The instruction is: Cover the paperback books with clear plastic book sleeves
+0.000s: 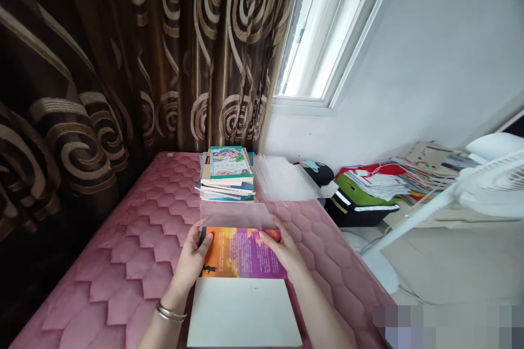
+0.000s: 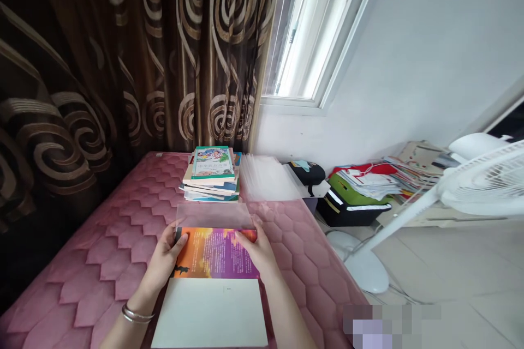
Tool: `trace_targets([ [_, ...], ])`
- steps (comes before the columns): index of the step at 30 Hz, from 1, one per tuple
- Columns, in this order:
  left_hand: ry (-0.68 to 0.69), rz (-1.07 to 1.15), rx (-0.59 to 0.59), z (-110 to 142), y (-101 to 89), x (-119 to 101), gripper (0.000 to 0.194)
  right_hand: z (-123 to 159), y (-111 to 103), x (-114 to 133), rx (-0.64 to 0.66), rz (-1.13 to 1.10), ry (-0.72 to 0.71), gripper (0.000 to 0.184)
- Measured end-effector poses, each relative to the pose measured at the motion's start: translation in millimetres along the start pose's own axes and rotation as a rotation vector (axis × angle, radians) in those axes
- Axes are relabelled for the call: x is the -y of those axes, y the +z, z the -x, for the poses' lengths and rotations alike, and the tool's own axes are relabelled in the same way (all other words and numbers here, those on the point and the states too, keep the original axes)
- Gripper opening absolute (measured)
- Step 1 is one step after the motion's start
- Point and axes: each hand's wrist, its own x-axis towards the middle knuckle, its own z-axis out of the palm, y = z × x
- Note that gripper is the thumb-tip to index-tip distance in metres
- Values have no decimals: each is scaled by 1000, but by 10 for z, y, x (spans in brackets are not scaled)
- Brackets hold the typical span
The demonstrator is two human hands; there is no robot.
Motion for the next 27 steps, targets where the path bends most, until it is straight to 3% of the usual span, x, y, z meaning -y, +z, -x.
trace_targets([
  [3, 13, -17, -4, -2, -4, -3, 60, 10, -2, 62, 91, -357, 225, 81],
  [6, 19, -47, -16, -10, -7, 10, 56, 30, -1, 119, 57, -462, 220, 73],
  [14, 31, -80, -108, -25, 31, 17, 50, -3, -4, 49, 9, -490, 192, 60],
  [22, 47, -100, -127, -21, 11, 56, 43, -28, 42, 18, -42, -508, 135, 50],
  [27, 50, -105, -156, -13, 16, 73, 38, 50, -69, 114, 28, -412, 139, 38],
])
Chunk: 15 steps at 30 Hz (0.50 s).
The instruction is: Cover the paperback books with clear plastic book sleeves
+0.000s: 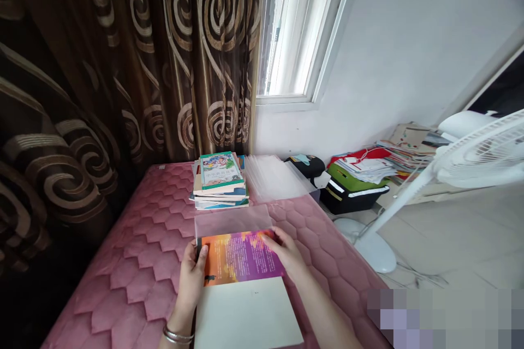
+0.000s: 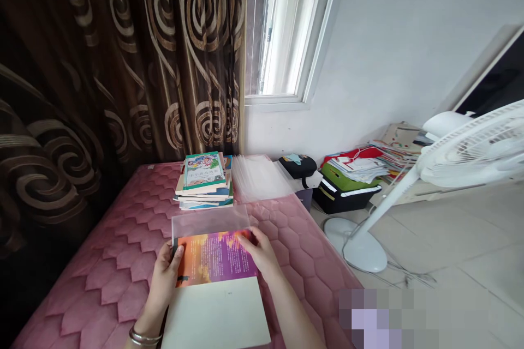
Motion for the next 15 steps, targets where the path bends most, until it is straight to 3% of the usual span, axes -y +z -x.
trace_targets([
  [7, -37, 9, -17, 28, 23, 10, 38, 65, -88, -243, -5, 62, -33, 35],
  [15, -84, -92, -54, 141, 28, -193, 41, 148, -32, -368, -87, 40, -60, 37],
])
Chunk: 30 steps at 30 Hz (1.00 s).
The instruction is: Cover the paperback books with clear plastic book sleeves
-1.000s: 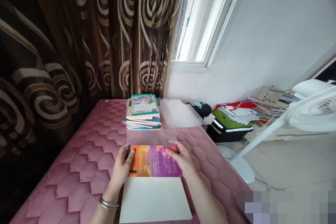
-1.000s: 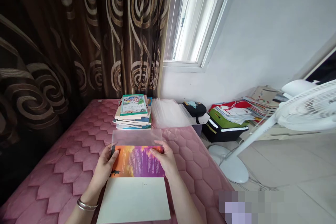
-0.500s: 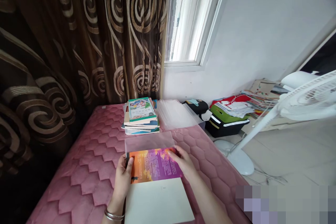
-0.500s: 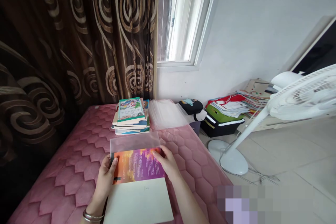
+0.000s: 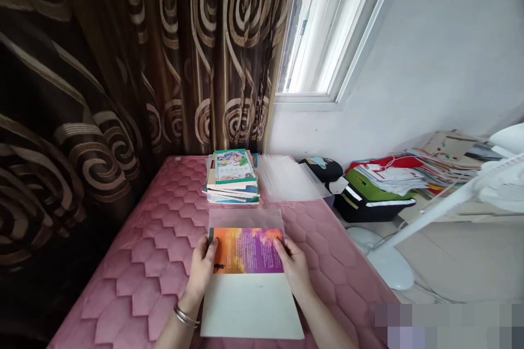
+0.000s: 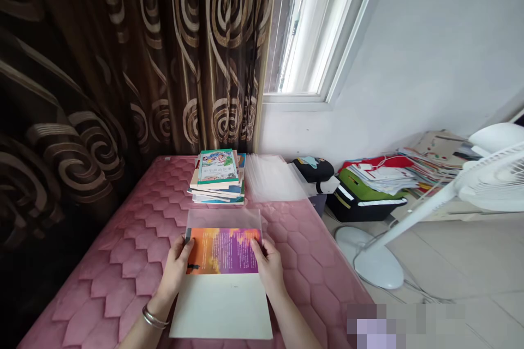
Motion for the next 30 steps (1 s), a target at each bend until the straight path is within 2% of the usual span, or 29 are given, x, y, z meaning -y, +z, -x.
trace_targets([
  [6, -2, -38, -7, 93, -2, 50, 41, 95, -23, -7, 37, -33, 37, 36],
  [10, 51, -89, -67, 120, 19, 123, 40, 93, -15, -59, -9, 34, -20, 37],
  [13, 68, -124, -67, 120, 4, 163, 40, 81, -12, -74, -18, 89, -43, 39],
  [19, 107, -169, -78, 105, -22, 198, 39, 76, -28, -66, 23, 11, -43, 38],
  [23, 68, -140, -56, 111, -31, 216, 38, 60, -29, -80, -12, 29, -74, 39],
  [30, 45, -113, -69, 138, -25, 178, 42, 91, -21, -52, -20, 14, -29, 39],
])
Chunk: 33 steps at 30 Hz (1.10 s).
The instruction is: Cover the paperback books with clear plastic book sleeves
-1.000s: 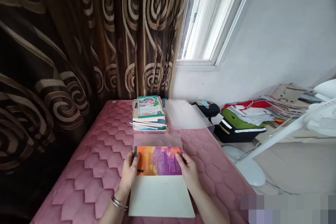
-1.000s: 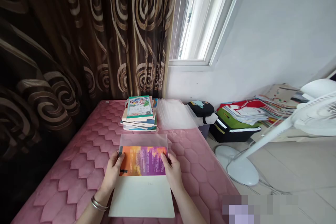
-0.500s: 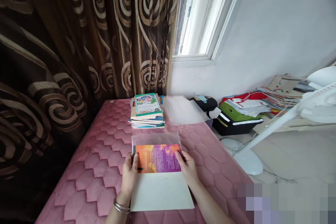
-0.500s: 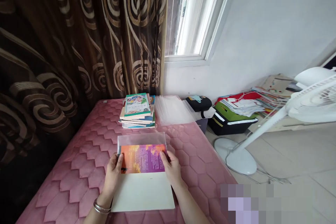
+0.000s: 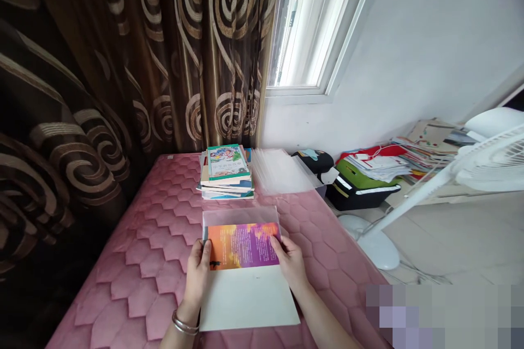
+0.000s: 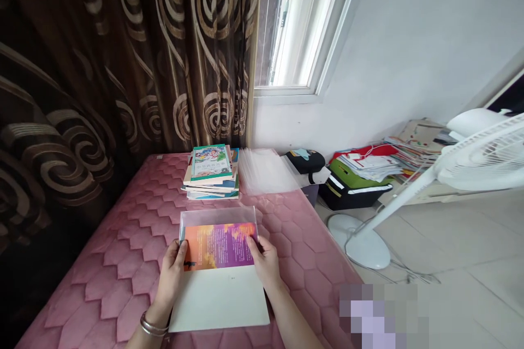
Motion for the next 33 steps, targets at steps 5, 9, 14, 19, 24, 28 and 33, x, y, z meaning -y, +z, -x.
trace_targets([
  [5, 16, -6, -2, 12, 17, -26, 42, 38, -3, 7, 36, -63, 23, 37],
  [9, 24, 4, -9, 3, 8, 12, 42, 27, 1, -4, 17, -32, 0, 39],
  [14, 5, 55, -8, 8, -15, 42, 41, 22, 12, 12, 19, -35, -1, 36],
  [19, 11, 46, -25, 36, -4, -19, 44, 39, 8, 40, 32, -78, 2, 35],
  [24, 38, 17, -21, 42, 1, -39, 44, 24, -2, 10, 17, -9, -35, 38],
  [28, 36, 18, -21, 45, -1, -27, 45, 14, -9, -20, -1, 51, -45, 42],
  [33, 52, 0, -8, 37, -2, -1, 45, 45, -11, -1, 17, 23, -39, 42],
])
